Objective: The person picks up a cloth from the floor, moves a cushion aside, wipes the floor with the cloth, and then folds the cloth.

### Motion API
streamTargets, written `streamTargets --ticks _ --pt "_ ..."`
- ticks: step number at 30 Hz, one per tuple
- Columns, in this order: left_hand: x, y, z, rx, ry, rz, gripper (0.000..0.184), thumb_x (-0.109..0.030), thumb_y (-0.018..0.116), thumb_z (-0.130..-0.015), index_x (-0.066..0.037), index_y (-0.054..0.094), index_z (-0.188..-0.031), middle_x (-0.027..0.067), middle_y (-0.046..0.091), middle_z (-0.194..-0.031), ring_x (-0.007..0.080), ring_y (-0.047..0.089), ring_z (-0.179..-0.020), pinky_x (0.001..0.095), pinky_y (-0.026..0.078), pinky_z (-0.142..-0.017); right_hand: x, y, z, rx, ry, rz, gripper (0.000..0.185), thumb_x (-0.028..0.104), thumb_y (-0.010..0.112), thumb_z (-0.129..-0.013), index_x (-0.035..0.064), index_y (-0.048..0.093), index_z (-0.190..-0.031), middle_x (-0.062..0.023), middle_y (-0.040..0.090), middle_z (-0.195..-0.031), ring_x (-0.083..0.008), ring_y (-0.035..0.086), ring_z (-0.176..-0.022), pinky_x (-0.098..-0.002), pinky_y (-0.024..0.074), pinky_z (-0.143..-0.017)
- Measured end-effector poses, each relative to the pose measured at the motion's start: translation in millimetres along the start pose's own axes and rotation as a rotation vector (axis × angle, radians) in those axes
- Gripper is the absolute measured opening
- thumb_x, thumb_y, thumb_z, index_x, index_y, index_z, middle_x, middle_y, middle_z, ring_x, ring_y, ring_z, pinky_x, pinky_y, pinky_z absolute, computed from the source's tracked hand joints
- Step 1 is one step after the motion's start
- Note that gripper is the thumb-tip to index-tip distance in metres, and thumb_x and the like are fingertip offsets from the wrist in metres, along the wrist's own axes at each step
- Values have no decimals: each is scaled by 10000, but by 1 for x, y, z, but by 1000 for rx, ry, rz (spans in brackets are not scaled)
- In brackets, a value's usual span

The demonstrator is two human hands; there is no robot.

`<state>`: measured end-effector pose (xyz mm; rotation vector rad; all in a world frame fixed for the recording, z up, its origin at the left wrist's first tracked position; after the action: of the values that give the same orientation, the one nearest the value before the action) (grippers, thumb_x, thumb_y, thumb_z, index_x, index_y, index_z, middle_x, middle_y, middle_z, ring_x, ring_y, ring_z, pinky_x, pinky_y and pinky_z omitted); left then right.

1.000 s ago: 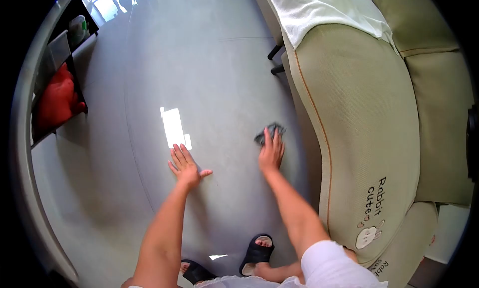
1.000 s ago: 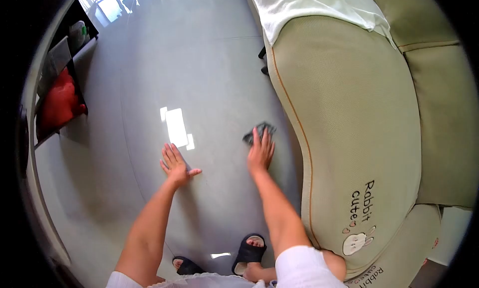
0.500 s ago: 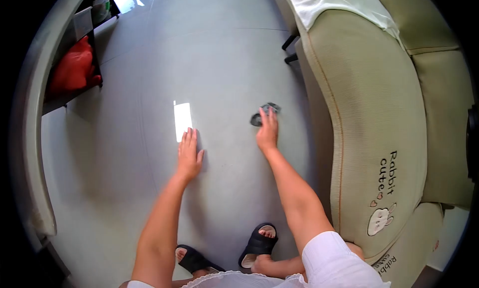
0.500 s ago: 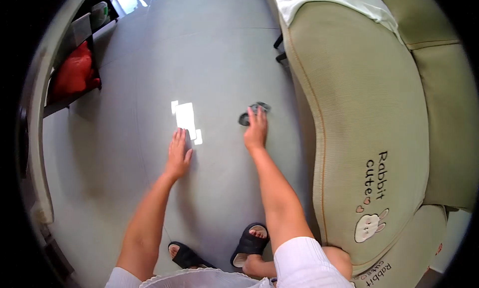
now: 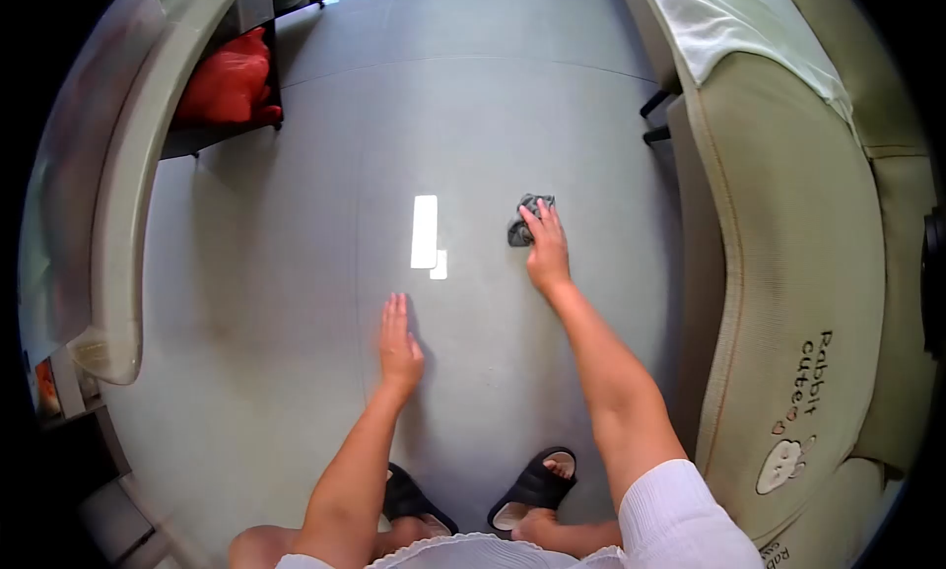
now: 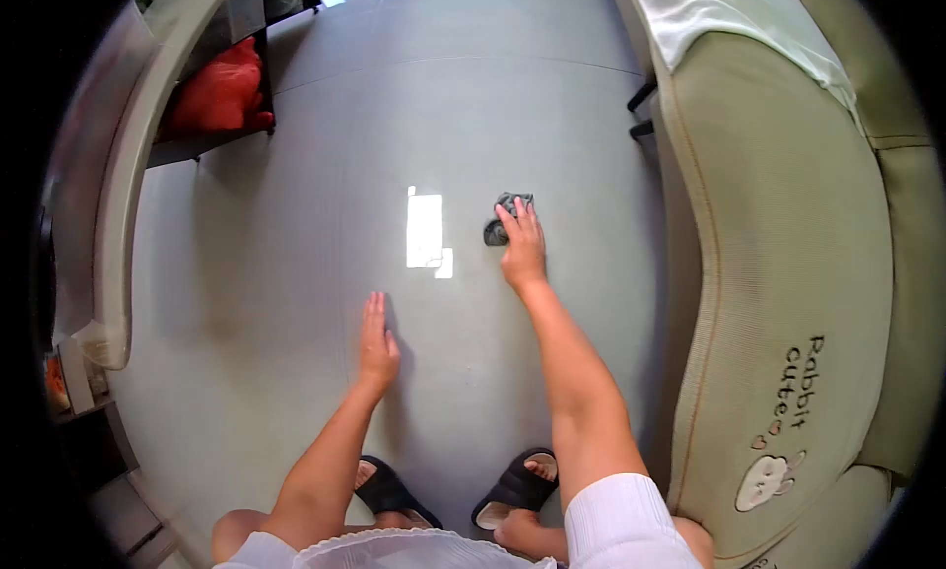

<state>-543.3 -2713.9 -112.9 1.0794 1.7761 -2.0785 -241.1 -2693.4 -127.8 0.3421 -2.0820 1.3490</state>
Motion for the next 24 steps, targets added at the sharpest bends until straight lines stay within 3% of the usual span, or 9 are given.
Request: streamTargets --ticks 2,6,9,13,15,18,20,23,24 --pt "5 1 1 29 9 -1 768 117 456 -757 -35 332 -1499 209 345 -1533 404 317 -1419 459 292 -1153 34 34 9 112 -90 -80 508 -64 490 -828 137 624 -1274 -169 517 -1414 -356 433 -1349 -442 333 -1131" --pt "8 -7 5 24 -25 -6 774 118 456 -749 -42 340 -1498 180 348 -1542 382 328 -1421 455 314 -1132 123 51 125 553 -420 -229 471 -52 504 -833 159 655 -1226 -106 531 -1420 -311 461 -1340 -428 363 -1114" --pt "16 -21 12 5 -59 -15 761 126 443 -767 -59 344 -1499 174 341 -1547 374 320 -1428 456 312 -1132 113 31 127 751 -555 -349 486 -51 516 -817 166 648 -1231 -81 516 -1443 -290 449 -1354 -424 385 -1100" --pt "22 -32 25 28 -104 -28 749 139 427 -778 -50 343 -1498 182 339 -1546 380 312 -1431 448 296 -1151 70 30 8 261 -59 -74 523 -68 490 -831 168 631 -1275 -110 506 -1444 -343 441 -1345 -425 380 -1103" --pt "29 -36 25 -4 -112 -24 748 136 424 -780 -54 344 -1498 186 340 -1545 384 311 -1429 449 292 -1156 80 69 -14 98 -39 -27 545 -91 493 -809 161 632 -1272 -118 512 -1434 -356 444 -1337 -437 382 -1098" --pt "40 -39 25 -102 -97 -8 753 120 423 -775 -73 352 -1499 189 345 -1540 388 317 -1424 460 296 -1150 138 119 49 330 -338 -227 584 -101 519 -752 164 627 -1261 -113 485 -1460 -334 437 -1351 -444 376 -1103" --pt "45 -41 19 -162 -55 -4 752 117 415 -767 -66 360 -1495 201 358 -1529 395 329 -1416 463 297 -1151 162 112 127 577 -516 -273 533 -54 530 -769 170 640 -1240 -100 479 -1470 -319 434 -1359 -442 376 -1105" --pt "28 -45 9 -109 -106 27 750 120 397 -754 -47 371 -1485 214 378 -1513 399 348 -1404 466 298 -1150 160 64 161 828 -665 -289 460 -20 524 -812 163 653 -1214 -86 502 -1453 -308 438 -1361 -427 377 -1108" --pt "21 -43 6 -104 -78 26 763 141 387 -739 -40 376 -1480 213 379 -1512 396 343 -1406 461 294 -1154 133 50 146 760 -566 -316 458 -35 513 -819 155 655 -1211 -90 510 -1445 -311 441 -1358 -422 374 -1112"
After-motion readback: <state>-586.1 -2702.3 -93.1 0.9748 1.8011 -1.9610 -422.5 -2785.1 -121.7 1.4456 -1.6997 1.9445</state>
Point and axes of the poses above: each hand's wrist, its own z-axis away from the middle knuckle, its own y-axis out of the palm, x = y × z, the point moved 7 cm from there along -z, towards the middle knuckle
